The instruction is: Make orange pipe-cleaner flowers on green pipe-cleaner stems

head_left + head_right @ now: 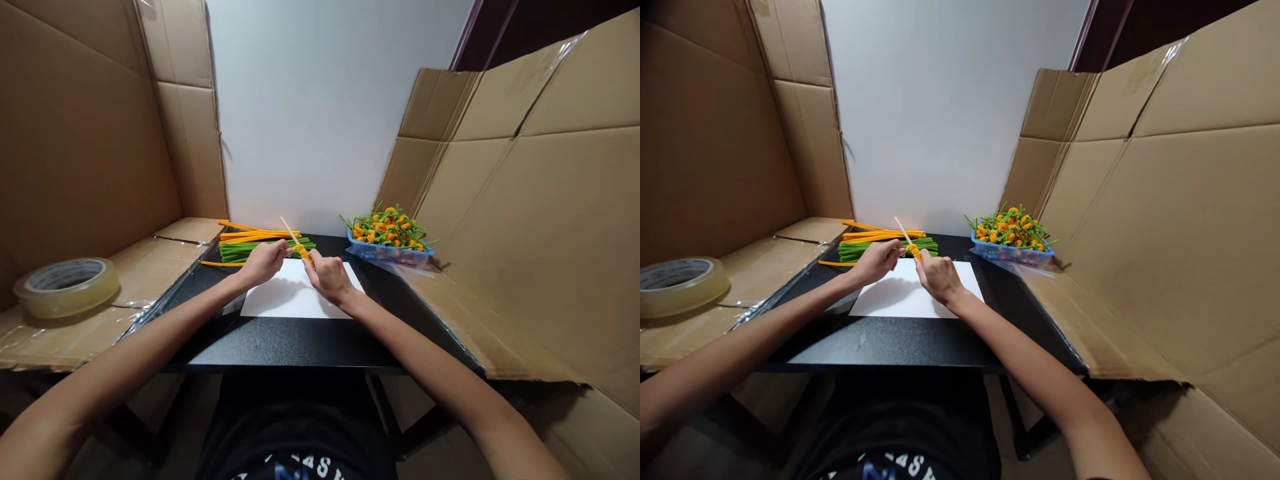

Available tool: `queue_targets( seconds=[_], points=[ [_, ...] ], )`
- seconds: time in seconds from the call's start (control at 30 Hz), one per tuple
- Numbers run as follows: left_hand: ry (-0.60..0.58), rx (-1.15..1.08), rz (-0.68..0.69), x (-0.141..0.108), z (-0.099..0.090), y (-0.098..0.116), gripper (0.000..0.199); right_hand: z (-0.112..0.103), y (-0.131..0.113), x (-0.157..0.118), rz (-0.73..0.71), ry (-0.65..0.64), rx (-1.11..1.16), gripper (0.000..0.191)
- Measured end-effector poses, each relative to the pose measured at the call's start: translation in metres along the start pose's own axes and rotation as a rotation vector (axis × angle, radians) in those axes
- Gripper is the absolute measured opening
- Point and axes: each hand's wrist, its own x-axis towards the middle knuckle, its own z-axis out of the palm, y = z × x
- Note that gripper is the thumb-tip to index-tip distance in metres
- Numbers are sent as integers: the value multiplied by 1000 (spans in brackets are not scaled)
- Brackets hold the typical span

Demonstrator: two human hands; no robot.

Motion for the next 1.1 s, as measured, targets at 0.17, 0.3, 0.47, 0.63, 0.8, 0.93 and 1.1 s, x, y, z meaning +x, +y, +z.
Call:
queue_targets(
  seconds=[0.17, 0.3, 0.47, 0.63, 0.8, 0.93, 1.1],
  points=[
    [-80, -79, 140, -4, 6, 8, 25, 4, -1, 0, 65, 111, 317, 27],
    [-113, -10, 184, -3, 7, 4, 28, 7, 4, 3, 113, 109, 612, 37],
    [-94, 89, 129, 2, -1, -9, 27, 7, 17, 6, 86, -16, 744, 40],
    [-189, -46, 156, 3, -3, -10, 26, 10, 20, 8, 32, -105, 945, 42],
    [-244, -234, 122, 6, -10, -6, 31, 9, 20, 10, 11, -257, 1296, 44],
    [-561, -362, 59, 10, -26, -7, 30, -7, 32, 9, -71, -527, 1213, 41],
    [-839, -308, 103, 14, -38, -8, 23, -22, 39, 12, -310, -762, 704, 38]
  ],
)
